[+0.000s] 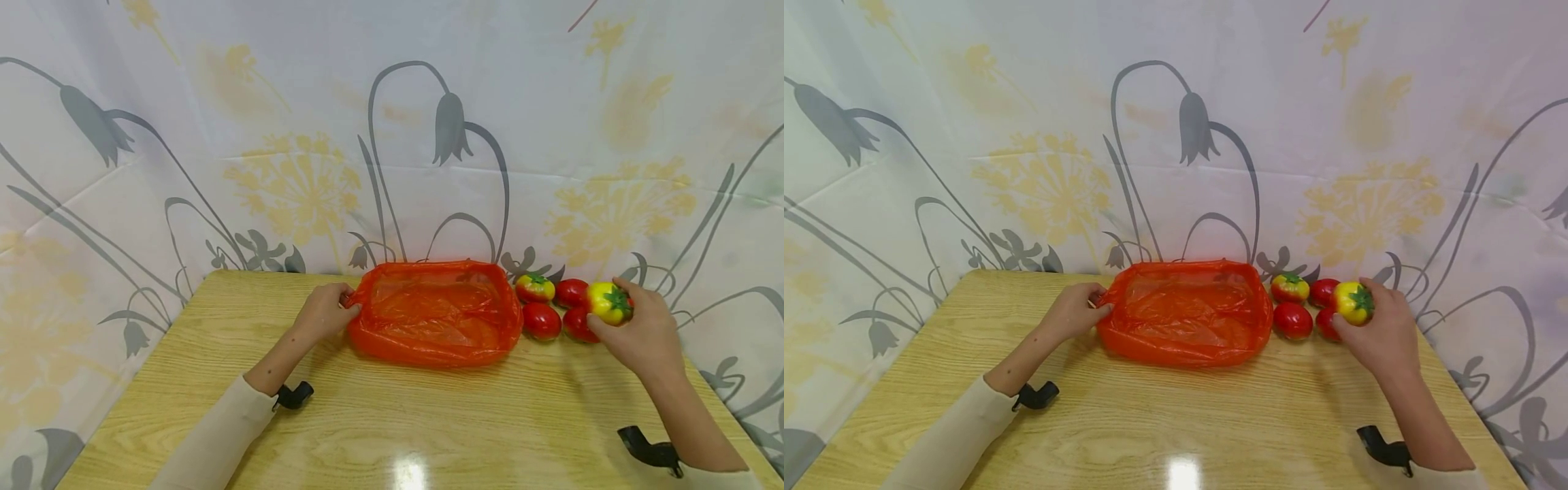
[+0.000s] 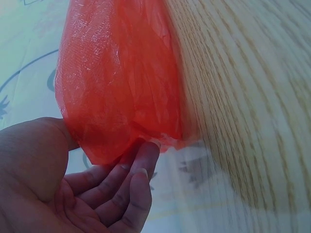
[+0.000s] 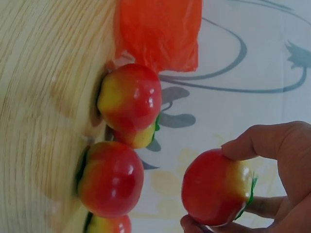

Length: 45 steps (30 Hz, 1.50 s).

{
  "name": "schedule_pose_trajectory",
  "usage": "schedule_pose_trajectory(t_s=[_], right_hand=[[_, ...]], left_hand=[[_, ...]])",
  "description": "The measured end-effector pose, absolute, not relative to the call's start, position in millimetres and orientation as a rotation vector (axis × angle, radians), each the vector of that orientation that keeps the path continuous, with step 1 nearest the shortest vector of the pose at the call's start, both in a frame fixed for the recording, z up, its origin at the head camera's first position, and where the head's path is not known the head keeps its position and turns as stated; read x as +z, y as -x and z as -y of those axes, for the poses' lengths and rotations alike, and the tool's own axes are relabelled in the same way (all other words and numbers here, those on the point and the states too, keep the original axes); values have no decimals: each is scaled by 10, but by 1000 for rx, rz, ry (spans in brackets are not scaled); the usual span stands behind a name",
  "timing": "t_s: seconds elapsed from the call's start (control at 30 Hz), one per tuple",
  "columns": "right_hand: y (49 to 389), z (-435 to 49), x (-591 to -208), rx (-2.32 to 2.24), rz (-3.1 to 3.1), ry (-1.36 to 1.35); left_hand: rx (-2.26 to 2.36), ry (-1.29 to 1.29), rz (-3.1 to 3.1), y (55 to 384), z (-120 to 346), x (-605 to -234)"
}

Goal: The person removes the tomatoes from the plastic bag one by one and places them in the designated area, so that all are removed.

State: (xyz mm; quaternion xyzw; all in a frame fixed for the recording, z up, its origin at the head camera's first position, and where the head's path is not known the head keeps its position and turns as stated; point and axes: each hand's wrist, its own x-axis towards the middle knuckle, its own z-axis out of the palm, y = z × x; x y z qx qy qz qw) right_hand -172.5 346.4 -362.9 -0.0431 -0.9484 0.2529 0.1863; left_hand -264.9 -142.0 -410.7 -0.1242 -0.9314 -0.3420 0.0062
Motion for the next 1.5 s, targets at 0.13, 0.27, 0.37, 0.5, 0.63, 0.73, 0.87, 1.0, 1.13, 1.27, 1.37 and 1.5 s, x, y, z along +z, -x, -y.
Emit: schedule_pose_trajectory(t_s=[0.13,0.27,0.37,0.5,0.63,0.73,0.87,1.0,1.13,1.27,1.37,1.5], right_hand=[[1751,-3535,-3638,717,2685,150],[1770,-3600,-3659,718,2686,179],[1781,-3653,-3677,705,2686,197],[1796,-3726,-3700,698,2697,234],[1812,-3796,-3733,701,2706,248],[1825,-3845,-3765,694,2712,252],[1844,-3915,-3807,686,2723,259],[1856,-3975,-3829,684,2723,266],[1867,-4017,-3854,681,2726,274],[1873,-4063,-3896,679,2746,295],[1875,-4103,-3931,673,2765,316],[1884,-4150,-3972,674,2792,334]], left_hand=[[-1073,397,2910,2649,1420,-4102],[-1069,397,2911,2652,1422,-4105],[-1071,393,2914,2650,1420,-4108],[-1048,401,2905,2649,1411,-4099],[-1023,416,2899,2654,1410,-4094],[-1024,420,2901,2652,1411,-4096],[-1032,416,2901,2646,1411,-4097],[-1035,413,2902,2639,1407,-4094],[-1038,415,2901,2640,1403,-4093],[-1036,416,2903,2644,1405,-4096],[-1029,420,2904,2643,1408,-4099],[-1020,422,2903,2640,1411,-4101]])
